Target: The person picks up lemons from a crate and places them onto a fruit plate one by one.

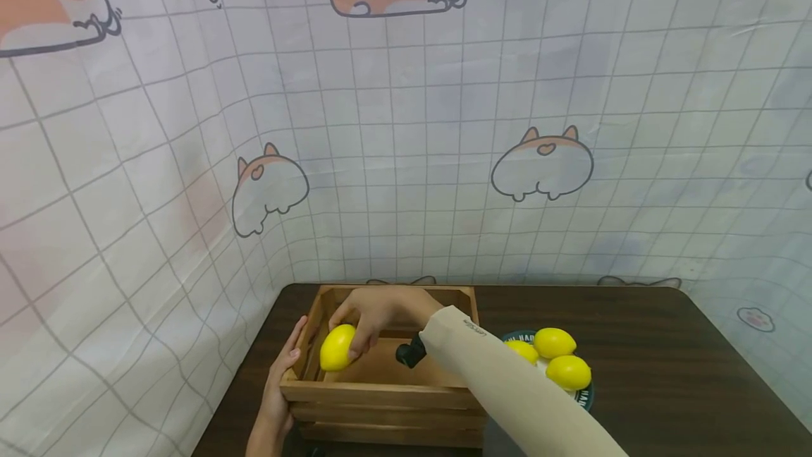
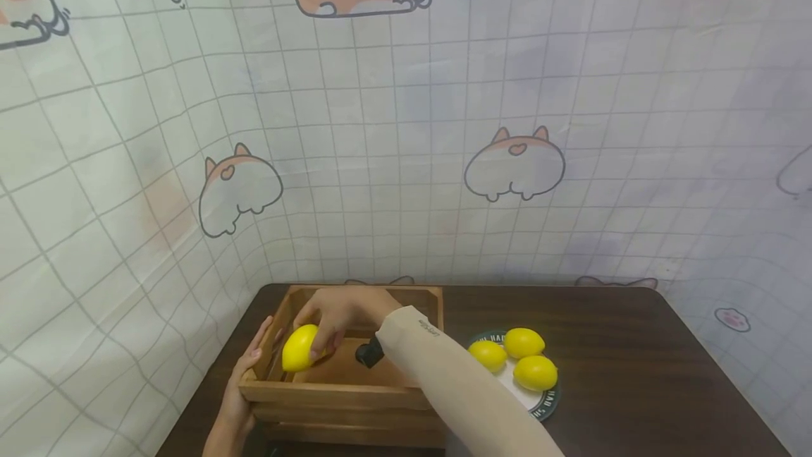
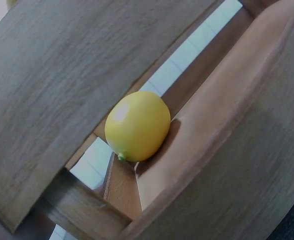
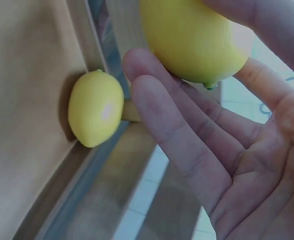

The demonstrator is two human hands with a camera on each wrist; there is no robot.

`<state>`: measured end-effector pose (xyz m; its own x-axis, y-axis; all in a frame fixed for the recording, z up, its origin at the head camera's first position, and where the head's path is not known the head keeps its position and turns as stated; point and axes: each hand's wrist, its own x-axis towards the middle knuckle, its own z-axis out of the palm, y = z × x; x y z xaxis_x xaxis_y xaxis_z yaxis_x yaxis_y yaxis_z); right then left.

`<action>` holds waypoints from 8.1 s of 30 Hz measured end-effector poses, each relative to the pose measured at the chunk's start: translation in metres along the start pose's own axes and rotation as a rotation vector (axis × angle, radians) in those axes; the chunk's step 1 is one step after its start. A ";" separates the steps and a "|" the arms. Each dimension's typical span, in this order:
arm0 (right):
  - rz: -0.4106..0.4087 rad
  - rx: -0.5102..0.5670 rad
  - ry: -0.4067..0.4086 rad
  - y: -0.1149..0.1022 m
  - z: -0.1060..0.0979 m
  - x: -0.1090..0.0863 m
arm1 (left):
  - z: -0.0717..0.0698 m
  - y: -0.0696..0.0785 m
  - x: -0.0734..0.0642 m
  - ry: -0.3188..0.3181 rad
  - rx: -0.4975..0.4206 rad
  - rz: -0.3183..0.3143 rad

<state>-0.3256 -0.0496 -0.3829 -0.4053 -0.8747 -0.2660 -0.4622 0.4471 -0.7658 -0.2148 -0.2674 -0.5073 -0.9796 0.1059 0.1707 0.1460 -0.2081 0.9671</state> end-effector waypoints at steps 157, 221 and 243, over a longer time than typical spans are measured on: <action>0.073 0.250 0.748 0.188 0.121 -0.261 | 0.004 0.000 0.000 0.016 0.017 0.005; 0.409 0.041 0.949 0.162 0.115 -0.276 | 0.003 0.000 0.001 0.009 0.015 -0.005; 0.124 -0.121 0.948 0.121 0.087 -0.268 | 0.002 0.000 -0.002 0.009 -0.002 0.009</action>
<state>-0.2042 0.2227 -0.4547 -0.9011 -0.3283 0.2834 -0.4298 0.5889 -0.6845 -0.2130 -0.2655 -0.5071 -0.9794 0.0957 0.1779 0.1547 -0.2108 0.9652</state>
